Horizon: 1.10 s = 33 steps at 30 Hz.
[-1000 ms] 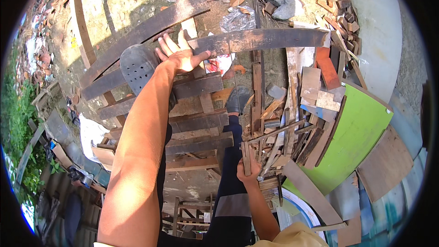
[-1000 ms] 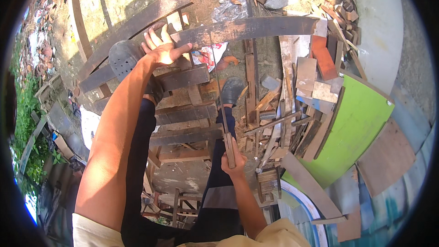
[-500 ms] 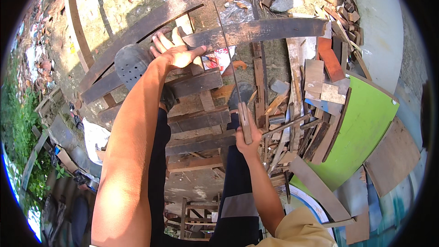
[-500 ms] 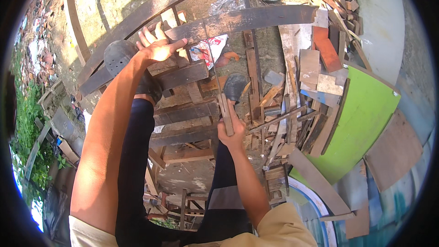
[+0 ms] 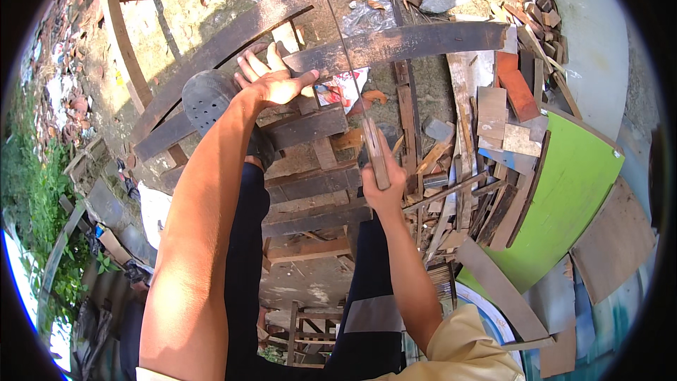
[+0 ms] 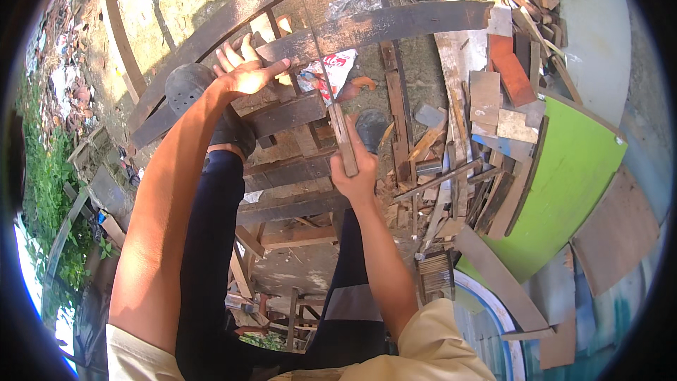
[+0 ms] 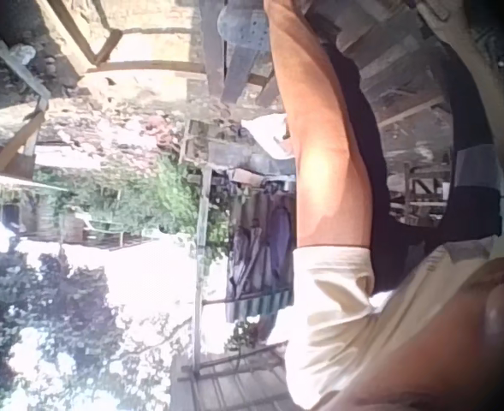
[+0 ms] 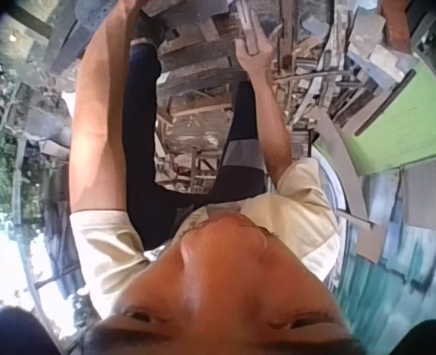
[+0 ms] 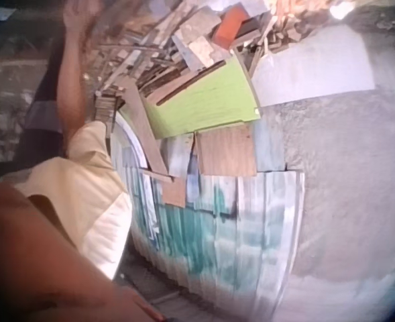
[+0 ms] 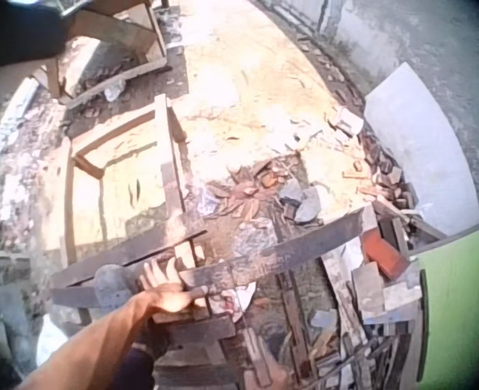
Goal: The person sits on the ground and uses a hand saw to scrape and smooth the surface of a wooden frame. They repeatedly move the saw back and forth across the wood, occasionally adjusting their grip and the frame's position.
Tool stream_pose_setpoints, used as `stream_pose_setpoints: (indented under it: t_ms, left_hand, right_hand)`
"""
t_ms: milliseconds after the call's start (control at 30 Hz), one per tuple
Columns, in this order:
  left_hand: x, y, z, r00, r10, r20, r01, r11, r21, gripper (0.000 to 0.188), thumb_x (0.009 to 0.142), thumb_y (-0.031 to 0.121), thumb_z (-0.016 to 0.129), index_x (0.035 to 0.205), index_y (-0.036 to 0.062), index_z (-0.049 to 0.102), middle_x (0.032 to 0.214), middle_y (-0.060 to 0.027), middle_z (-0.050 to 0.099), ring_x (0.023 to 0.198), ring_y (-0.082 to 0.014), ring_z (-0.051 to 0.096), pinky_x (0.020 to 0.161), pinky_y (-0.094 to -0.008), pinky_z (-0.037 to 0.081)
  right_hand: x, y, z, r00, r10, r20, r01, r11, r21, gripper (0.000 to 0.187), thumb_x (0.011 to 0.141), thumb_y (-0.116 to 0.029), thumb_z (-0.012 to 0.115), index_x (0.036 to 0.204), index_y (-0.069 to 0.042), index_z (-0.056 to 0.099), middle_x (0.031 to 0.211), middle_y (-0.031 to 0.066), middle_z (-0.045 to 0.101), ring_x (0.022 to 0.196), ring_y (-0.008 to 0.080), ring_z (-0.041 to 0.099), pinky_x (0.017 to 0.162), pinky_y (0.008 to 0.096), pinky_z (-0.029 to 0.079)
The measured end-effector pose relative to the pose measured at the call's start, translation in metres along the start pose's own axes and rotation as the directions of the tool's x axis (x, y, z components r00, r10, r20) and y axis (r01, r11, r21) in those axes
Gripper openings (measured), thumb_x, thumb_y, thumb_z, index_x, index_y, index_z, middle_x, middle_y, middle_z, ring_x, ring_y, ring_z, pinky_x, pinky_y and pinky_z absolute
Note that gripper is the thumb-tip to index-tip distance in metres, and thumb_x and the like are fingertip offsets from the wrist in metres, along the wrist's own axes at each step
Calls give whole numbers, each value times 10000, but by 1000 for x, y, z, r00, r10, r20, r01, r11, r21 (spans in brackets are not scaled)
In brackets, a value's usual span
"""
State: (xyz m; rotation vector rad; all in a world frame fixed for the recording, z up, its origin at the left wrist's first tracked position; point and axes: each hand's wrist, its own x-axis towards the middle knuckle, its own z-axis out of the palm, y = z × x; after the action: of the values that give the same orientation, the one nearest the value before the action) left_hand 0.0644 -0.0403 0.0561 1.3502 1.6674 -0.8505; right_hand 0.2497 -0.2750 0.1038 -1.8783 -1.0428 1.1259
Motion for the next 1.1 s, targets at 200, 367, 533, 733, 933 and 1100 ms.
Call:
stream_pose_setpoints:
  t_ms: [200,367,533,733,933,1100]
  left_hand:
    - [-3,-17,5,1000,-20,-8,20,999,28,1373,715,935,510,1604,104,-125,1601,-375,-175,1489,-539,-170,1161,-690,-16]
    - [-2,6,9,997,69,-36,-69,998,7,1351,727,921,513,1608,114,-118,1599,-371,-188,1480,-535,-209,1158,-685,-60]
    - [-2,-4,9,999,17,-42,-17,1000,-7,1343,716,913,535,1615,141,-97,1613,-355,-167,1495,-511,-195,1163,-681,-54]
    - [0,-14,17,996,29,-84,-33,998,-53,1360,705,922,535,1613,133,-100,1614,-351,-169,1496,-511,-188,1163,-679,-55]
    - [-3,0,8,999,9,-38,-11,998,-57,1345,722,857,599,1606,164,-141,1623,-319,-197,1496,-475,-233,1169,-646,-113]
    - [-3,7,13,1000,11,-3,-11,1000,-13,1383,696,927,535,1609,119,-118,1624,-313,-200,1500,-485,-212,1172,-665,-59]
  right_hand:
    - [-111,10,-65,990,-64,126,72,995,-64,655,758,18,542,1407,107,514,1227,241,692,685,174,732,670,266,573]
    - [90,-23,24,998,-54,-25,53,998,-41,654,798,-2,589,1449,-33,528,855,120,732,701,120,646,675,273,537]
    - [59,-46,9,1000,17,21,-18,999,36,671,799,3,599,1463,-39,515,849,126,704,661,108,593,676,276,523]
    - [-88,-113,-85,965,208,159,-193,976,-102,683,761,32,559,1439,76,493,1212,201,713,734,85,691,655,235,547]
    - [76,-55,17,997,70,41,-69,997,-23,635,841,-39,609,1467,-43,500,846,183,707,644,145,580,635,319,513]
    - [104,-77,20,992,117,37,-118,992,43,631,843,-37,629,1461,-40,500,969,224,731,831,214,705,792,337,536]
